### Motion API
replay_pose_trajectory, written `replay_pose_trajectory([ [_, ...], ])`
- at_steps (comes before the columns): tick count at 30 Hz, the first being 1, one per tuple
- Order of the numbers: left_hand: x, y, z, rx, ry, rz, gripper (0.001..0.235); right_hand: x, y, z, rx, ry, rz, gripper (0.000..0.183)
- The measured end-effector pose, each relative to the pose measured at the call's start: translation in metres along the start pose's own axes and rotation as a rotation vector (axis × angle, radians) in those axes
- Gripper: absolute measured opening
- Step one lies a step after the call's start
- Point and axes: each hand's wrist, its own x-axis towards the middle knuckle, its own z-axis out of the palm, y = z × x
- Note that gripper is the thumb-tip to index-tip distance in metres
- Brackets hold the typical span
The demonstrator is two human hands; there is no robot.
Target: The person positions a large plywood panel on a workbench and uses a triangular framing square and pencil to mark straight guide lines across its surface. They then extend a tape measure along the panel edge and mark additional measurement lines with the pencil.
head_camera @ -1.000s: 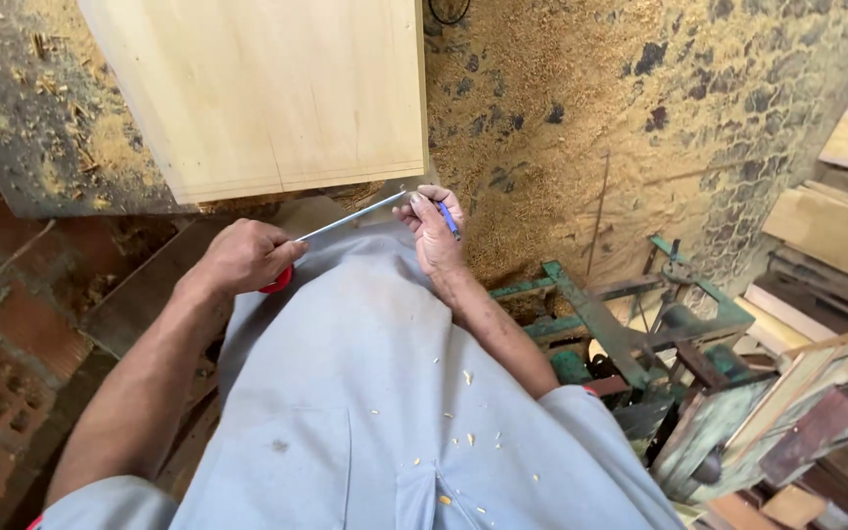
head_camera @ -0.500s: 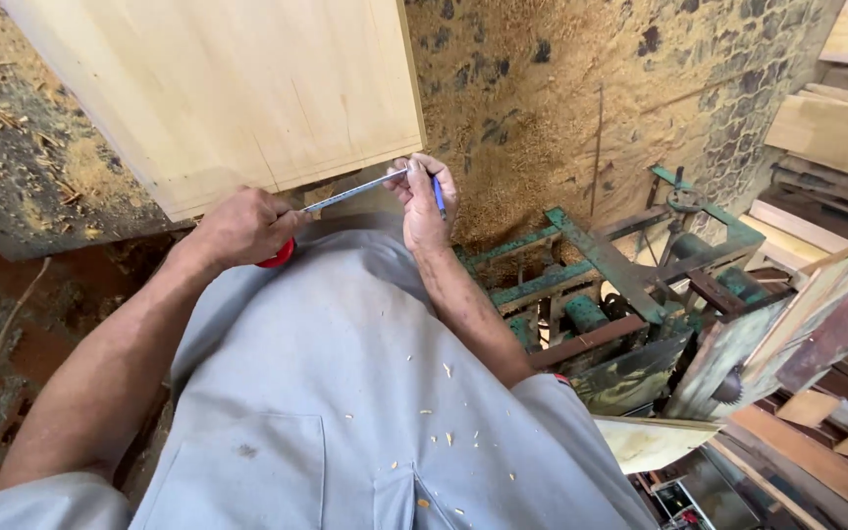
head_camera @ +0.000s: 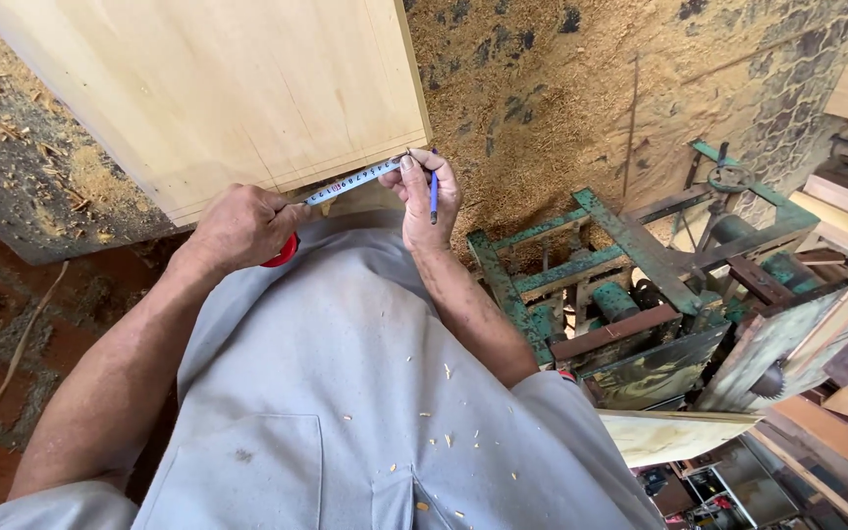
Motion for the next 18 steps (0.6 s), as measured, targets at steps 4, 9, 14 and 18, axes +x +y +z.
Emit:
replay_pose_trajectory([
  [4,0.002,0.000,0.000,0.003,0.027,0.005,0.041,0.001,0.000,0.004,-0.013,0.030,0.007,0.014],
  [9,0.001,0.010,-0.002,0.008,0.019,-0.032,0.045,0.001,-0.001,0.006,-0.026,0.057,0.006,0.014],
  [14,-0.013,-0.008,-0.007,0.049,0.095,-0.069,0.050,0.002,0.004,0.009,-0.004,0.075,0.010,0.015],
  [18,-0.027,-0.056,-0.007,0.113,0.144,-0.188,0.047,0.000,0.003,0.009,-0.020,0.108,0.015,0.017],
])
